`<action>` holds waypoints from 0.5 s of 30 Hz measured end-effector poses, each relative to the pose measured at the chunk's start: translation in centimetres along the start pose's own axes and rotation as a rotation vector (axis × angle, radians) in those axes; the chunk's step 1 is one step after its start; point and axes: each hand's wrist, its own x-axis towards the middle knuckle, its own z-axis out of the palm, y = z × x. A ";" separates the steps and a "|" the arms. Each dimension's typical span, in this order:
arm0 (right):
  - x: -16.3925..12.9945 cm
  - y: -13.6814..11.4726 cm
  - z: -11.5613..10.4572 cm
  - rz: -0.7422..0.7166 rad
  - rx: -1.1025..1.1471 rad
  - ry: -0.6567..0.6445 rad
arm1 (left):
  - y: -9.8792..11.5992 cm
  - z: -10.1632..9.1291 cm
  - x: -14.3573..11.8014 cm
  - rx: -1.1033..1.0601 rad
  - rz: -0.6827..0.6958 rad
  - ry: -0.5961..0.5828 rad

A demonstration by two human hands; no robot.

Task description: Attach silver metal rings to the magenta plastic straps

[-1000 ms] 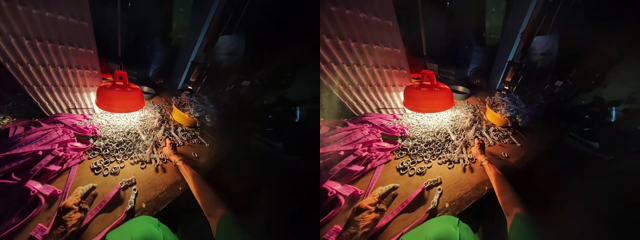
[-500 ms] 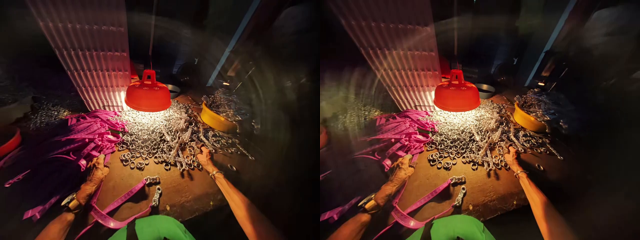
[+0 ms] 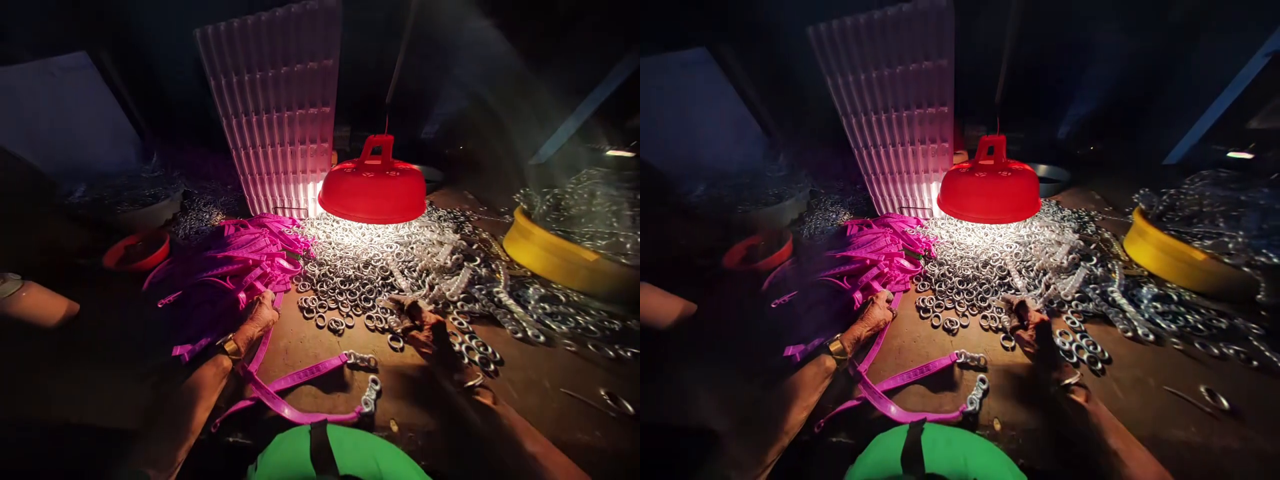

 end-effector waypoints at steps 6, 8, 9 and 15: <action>0.5 -4.3 6.0 -0.193 -0.013 -0.048 | -0.5 -0.1 -0.5 -0.089 0.014 -0.051; 0.2 -5.4 6.7 -0.241 -0.029 -0.050 | -0.9 -0.2 -0.7 -0.106 0.048 -0.077; 0.0 -5.8 6.9 -0.246 -0.033 -0.054 | -1.0 -0.2 -0.9 -0.110 0.070 -0.087; -1.4 -6.2 7.1 -0.239 0.039 -0.084 | -0.3 0.1 -3.3 -0.098 0.184 -0.145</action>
